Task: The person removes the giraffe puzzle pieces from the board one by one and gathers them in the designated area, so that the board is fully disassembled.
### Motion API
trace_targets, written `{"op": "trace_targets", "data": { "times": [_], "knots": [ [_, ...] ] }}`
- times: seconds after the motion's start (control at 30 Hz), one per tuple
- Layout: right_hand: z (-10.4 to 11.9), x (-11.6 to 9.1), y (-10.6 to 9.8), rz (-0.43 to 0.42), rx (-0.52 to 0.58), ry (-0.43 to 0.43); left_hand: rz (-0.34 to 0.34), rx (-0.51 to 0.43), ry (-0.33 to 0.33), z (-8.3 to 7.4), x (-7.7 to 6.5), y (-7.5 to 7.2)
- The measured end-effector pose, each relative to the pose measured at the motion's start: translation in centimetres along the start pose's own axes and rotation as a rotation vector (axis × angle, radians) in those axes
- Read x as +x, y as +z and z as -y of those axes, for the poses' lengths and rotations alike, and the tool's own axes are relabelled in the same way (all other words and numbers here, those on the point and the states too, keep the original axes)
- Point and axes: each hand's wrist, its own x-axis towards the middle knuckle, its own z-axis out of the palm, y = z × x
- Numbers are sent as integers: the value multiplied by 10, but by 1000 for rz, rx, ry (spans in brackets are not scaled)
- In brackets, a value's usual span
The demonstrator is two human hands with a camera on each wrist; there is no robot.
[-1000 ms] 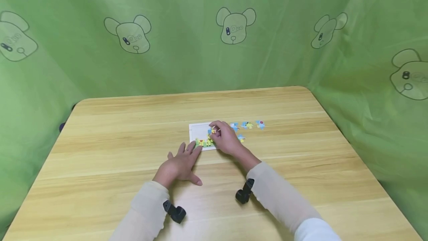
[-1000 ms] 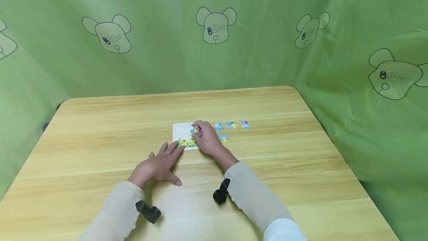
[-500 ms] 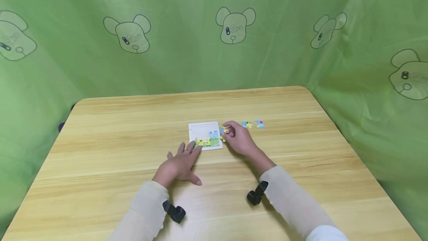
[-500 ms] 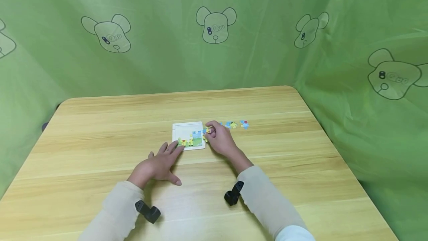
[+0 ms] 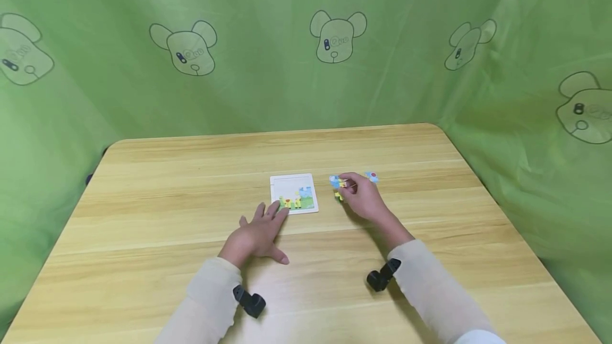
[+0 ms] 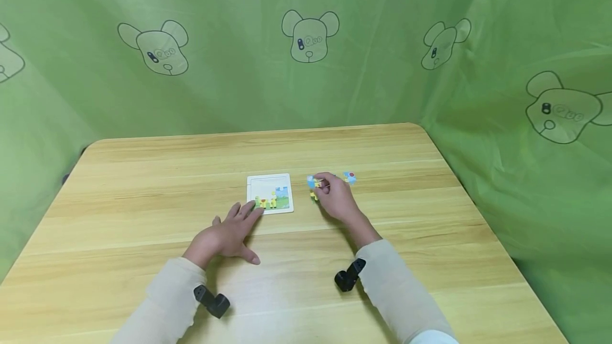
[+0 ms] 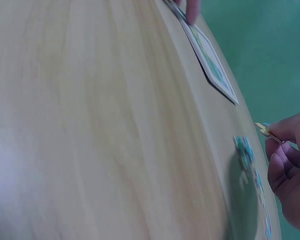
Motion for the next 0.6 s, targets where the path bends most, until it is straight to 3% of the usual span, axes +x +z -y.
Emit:
{"op": "trace_targets", "data": {
  "times": [0.27, 0.6],
  "knots": [
    [-13, -3, -16, -14, 12, 51, 2, 8, -4, 0, 0, -1],
    [-32, -6, -28, -5, -51, 94, 3, 1, -5, -1, 0, -2]
  ]
}}
